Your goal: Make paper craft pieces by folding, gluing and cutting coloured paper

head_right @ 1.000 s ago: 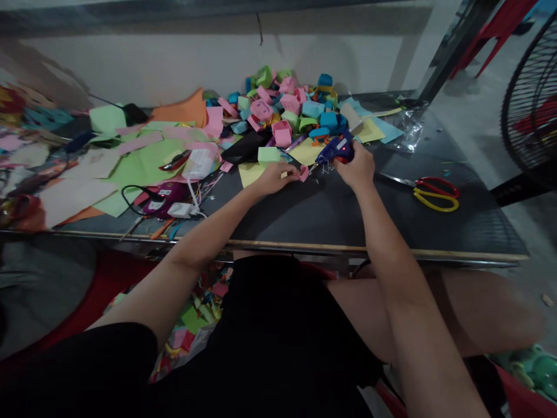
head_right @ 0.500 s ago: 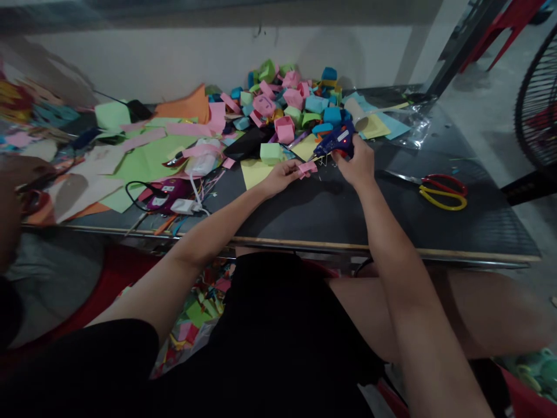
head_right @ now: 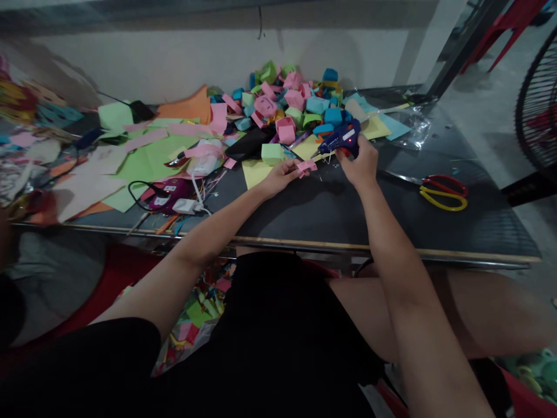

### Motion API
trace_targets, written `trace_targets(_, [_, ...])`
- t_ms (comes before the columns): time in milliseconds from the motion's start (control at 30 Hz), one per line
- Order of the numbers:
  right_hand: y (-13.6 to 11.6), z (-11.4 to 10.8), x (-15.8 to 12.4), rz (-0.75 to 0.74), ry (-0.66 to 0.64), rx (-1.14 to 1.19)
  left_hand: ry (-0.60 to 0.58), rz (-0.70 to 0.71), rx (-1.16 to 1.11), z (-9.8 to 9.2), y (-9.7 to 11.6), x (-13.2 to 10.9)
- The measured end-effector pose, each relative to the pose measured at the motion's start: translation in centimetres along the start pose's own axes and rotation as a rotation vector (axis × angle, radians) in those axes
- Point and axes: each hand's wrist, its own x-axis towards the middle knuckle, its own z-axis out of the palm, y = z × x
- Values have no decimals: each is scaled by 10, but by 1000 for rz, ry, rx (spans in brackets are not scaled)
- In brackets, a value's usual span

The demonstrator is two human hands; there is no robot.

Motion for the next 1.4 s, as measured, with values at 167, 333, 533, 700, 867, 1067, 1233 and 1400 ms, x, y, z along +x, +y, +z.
trace_targets(167, [7, 6, -1, 39, 38, 4, 11, 28, 10, -13, -15, 1])
trace_targets(333, [2, 9, -3, 5, 97, 5, 49, 34, 66, -14, -18, 5])
trace_targets(533, [-1, 11, -2, -27, 48, -56, 56, 14, 45, -9, -22, 6])
trace_targets(700, [3, 9, -1, -77, 32, -28, 67, 2, -19, -9, -29, 7])
trace_targets(867, [9, 9, 0, -97, 17, -23, 61, 27, -24, -11, -30, 7])
trace_targets(1067, [7, 7, 0, -65, 4, -30, 81, 1, -59, -9, -26, 6])
trace_targets(1233, [2, 4, 0, 3, 26, -76, 93, -18, -74, -9, -21, 5])
trace_targets(1400, [8, 5, -1, 158, 84, -94, 153, -8, -146, -31, -7, 8])
